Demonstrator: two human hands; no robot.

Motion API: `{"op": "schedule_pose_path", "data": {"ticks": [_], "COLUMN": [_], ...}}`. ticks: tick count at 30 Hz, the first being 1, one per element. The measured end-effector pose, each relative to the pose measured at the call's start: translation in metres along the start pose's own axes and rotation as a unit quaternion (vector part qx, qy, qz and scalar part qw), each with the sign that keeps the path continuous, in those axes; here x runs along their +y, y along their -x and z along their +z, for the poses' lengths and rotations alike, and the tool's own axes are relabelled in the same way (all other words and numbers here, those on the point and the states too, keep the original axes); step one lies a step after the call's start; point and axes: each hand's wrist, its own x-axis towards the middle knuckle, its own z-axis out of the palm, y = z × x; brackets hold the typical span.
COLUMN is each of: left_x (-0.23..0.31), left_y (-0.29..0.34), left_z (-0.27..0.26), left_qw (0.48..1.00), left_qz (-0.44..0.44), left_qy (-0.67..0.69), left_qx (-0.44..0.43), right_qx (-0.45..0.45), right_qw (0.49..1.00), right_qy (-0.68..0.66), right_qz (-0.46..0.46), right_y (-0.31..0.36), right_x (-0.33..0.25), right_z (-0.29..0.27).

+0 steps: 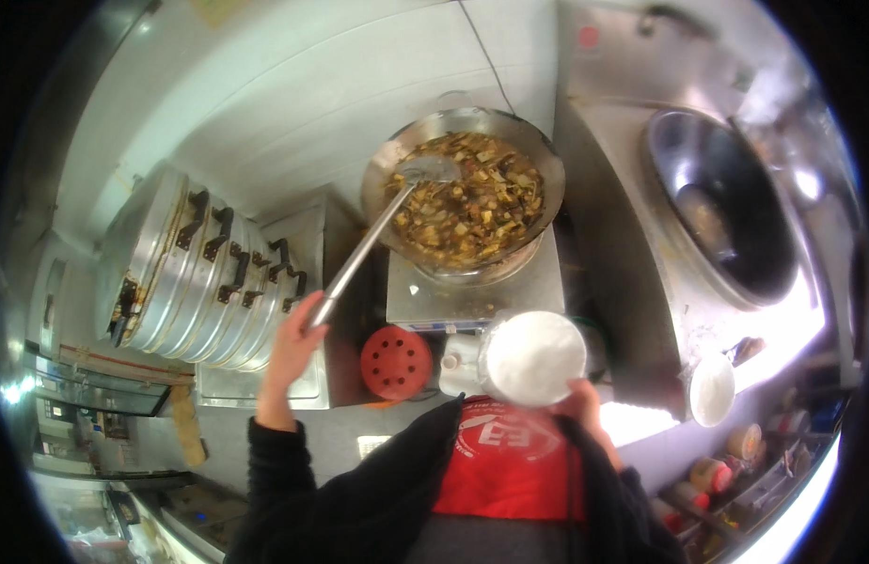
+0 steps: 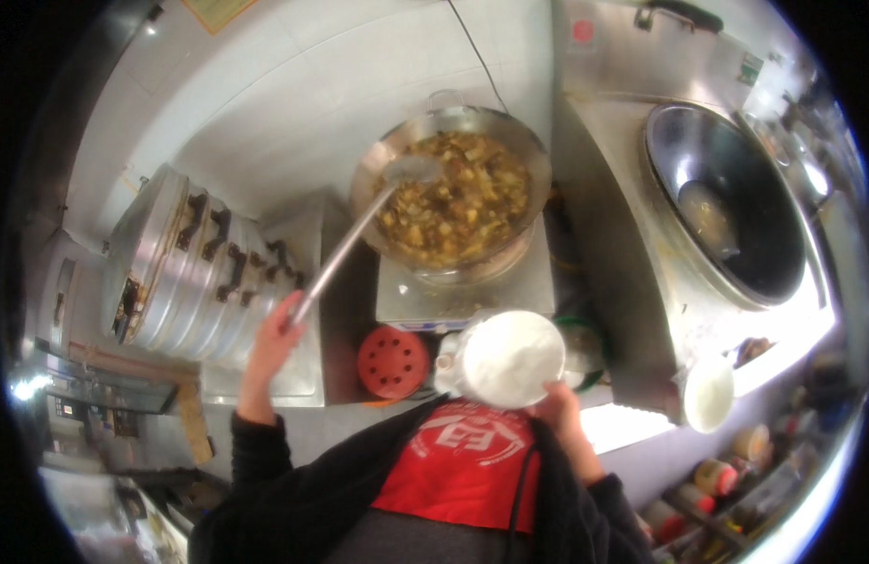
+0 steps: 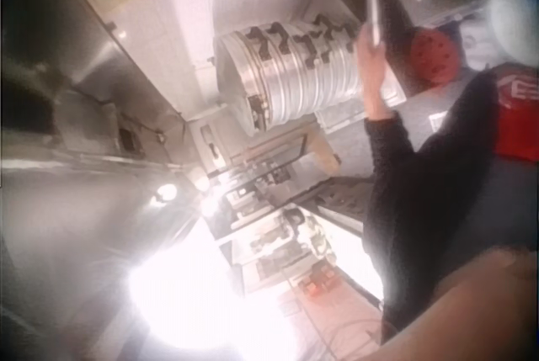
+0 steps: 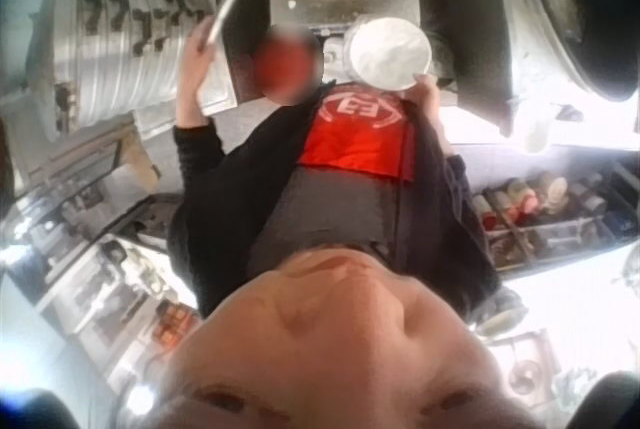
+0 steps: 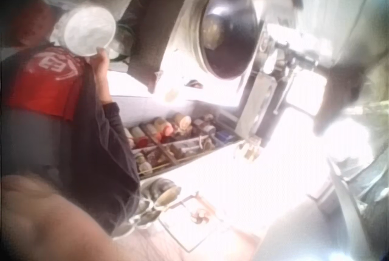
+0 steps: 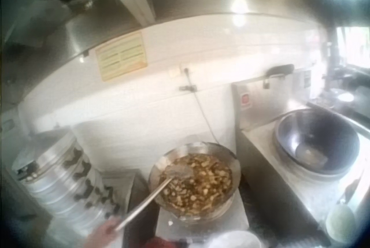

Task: The person stirs a large wok of cooked food with a ladle, then scoops portions into a white bowl held in the other hand. The person continues to serve the food into the bowl until it is full.

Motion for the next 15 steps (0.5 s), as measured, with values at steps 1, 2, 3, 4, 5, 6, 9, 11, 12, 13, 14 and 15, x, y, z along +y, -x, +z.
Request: {"op": "schedule_pose_path", "data": {"ticks": [1,2,3,4,5,6,9,11,12,13,14,15], "left_x": [0.01,0.02,0.031,0.042,0.055,0.067,0.101,0.121,0.131,0.14,0.148,0.156], "left_y": [0.005,0.01,0.012,0.015,0.018,0.021,0.025,0.023,0.02,0.017,0.017,0.016], "left_z": [-0.026,-0.045,-0.058,-0.068,-0.079,-0.087,-0.099,-0.106,-0.11,-0.114,-0.116,-0.118], "left_qw": [1.0,0.999,0.999,0.997,0.995,0.994,0.975,0.963,0.959,0.957,0.948,0.941], "left_qz": [-0.011,-0.013,0.002,-0.007,-0.017,-0.029,-0.04,-0.037,-0.048,-0.061,-0.031,-0.051], "left_qy": [-0.02,-0.047,-0.053,-0.077,-0.101,-0.108,-0.219,-0.266,-0.277,-0.279,-0.315,-0.331], "left_qx": [-0.009,-0.008,-0.008,-0.012,-0.015,-0.017,-0.009,-0.023,-0.033,-0.04,-0.034,-0.041], "right_qx": [-0.015,-0.016,-0.025,-0.07,-0.029,-0.025,-0.014,-0.012,-0.012,-0.038,-0.015,-0.017], "right_qw": [1.0,1.0,1.0,0.997,0.999,0.999,1.0,0.999,0.999,0.998,0.999,0.998], "right_qy": [-0.013,-0.002,0.005,-0.009,0.019,0.027,0.02,0.019,0.025,0.02,0.03,0.029], "right_qz": [-0.002,0.006,0.013,0.017,0.018,0.016,0.018,0.027,0.033,0.036,0.042,0.045], "right_y": [-0.002,-0.003,-0.004,-0.005,-0.007,-0.01,-0.019,-0.021,-0.021,-0.021,-0.022,-0.023], "right_x": [0.001,0.001,-0.001,-0.002,-0.002,-0.002,-0.001,0.0,-0.002,-0.003,-0.003,-0.004], "right_z": [0.0,-0.001,-0.002,-0.002,-0.002,-0.001,0.0,0.003,0.003,0.004,0.006,0.008]}}
